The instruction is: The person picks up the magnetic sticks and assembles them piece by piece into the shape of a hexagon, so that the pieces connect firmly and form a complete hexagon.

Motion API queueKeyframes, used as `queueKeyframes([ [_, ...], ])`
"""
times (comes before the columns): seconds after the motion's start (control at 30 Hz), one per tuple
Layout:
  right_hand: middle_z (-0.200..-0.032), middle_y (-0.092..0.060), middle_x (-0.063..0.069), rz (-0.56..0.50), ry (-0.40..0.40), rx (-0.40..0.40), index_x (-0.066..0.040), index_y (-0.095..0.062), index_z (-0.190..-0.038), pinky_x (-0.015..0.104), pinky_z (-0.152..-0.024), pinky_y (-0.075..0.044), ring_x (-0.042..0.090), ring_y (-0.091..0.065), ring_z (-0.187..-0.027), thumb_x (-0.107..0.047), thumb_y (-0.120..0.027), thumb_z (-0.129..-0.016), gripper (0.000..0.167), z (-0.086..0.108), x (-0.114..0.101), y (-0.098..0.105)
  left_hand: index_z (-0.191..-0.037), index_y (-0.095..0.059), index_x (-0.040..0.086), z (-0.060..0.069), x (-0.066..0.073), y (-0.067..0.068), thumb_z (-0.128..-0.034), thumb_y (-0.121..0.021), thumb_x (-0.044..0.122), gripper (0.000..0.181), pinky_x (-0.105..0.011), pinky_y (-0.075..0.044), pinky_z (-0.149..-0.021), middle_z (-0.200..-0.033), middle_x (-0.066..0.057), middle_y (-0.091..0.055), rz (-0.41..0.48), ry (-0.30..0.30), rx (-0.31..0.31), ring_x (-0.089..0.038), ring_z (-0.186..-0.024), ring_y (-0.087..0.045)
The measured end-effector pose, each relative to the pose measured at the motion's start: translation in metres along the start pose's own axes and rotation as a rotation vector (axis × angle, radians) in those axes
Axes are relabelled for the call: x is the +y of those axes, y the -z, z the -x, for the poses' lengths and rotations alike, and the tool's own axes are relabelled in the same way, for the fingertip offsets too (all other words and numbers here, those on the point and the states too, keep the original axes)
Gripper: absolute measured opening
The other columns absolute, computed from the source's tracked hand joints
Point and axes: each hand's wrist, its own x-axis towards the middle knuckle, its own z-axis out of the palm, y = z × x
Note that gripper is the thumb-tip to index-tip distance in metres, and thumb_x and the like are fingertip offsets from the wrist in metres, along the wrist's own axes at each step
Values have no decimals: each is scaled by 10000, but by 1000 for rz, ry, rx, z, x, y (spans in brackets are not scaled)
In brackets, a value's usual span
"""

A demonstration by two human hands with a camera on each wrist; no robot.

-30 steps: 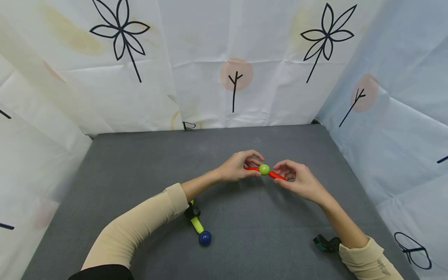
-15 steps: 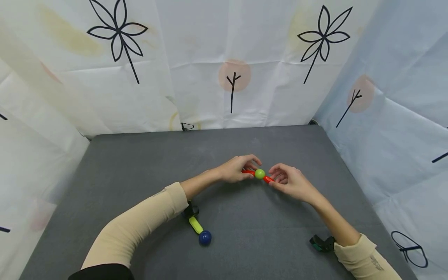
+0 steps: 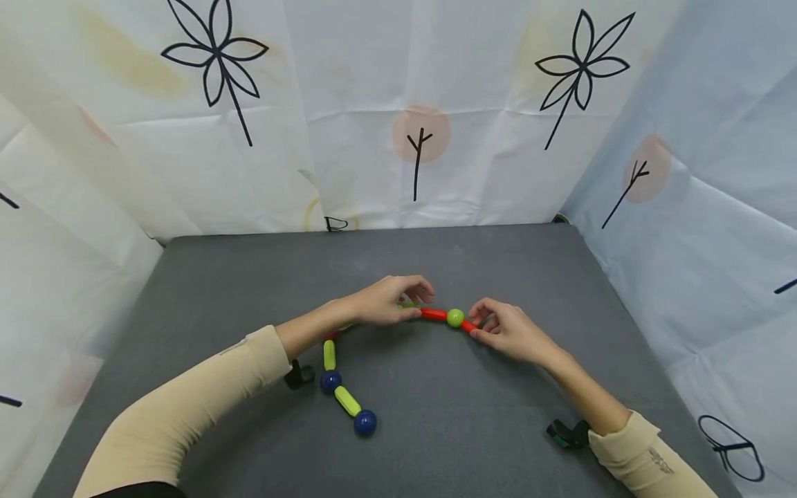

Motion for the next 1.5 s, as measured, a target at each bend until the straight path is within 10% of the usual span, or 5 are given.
queueKeyframes([
  [0.27, -1087, -749, 111, -4, 9, -36, -41, -685, -1204, 232, -718, -591, 124, -739, -849, -128, -823, -973, 283, 0, 1, -5, -1368, -647, 35, 53, 4, 8, -1022, -748, 83, 363, -378, -613, -956, -1221, -121, -754, -14, 8, -169, -100, -1004, -707],
  [0.63, -1091, -697, 128, -98, 104, -84, -46, -666, -1169, 236, -742, -616, 114, -782, -853, -101, -834, -958, 276, -3, -18, -26, -1287, -676, 220, 104, 19, -21, -934, -881, 274, 412, -214, -550, -892, -1095, 104, -728, -8, 149, -430, -41, -977, -655],
  [0.9, -1099, -708, 117, -226, 154, -239, -42, -653, -1175, 247, -800, -627, 162, -813, -947, -86, -773, -1007, 211, -8, -31, -40, -1312, -665, 178, 132, 7, -36, -978, -834, 327, 403, -187, -558, -878, -1047, 94, -742, 64, 80, -294, 42, -922, -649],
  [1.1, -1117, -745, 86, -148, 334, -286, -76, -689, -1217, 287, -831, -637, 188, -746, -996, -49, -767, -1001, 232, -21, -32, -34, -1341, -661, 195, 147, -1, -46, -947, -865, 357, 472, -188, -566, -912, -1083, 172, -759, -12, 1, -190, 97, -973, -663],
  [1.5, -1362, -749, -74, 165, 450, -425, -197, -705, -1409, 393, -1011, -559, 148, -649, -1206, -77, -842, -941, 502, -64, -33, -25, -1406, -625, 224, 133, -1, -65, -957, -854, 345, 518, -218, -577, -904, -1068, 257, -780, -103, 59, 8, 92, -1009, -697],
])
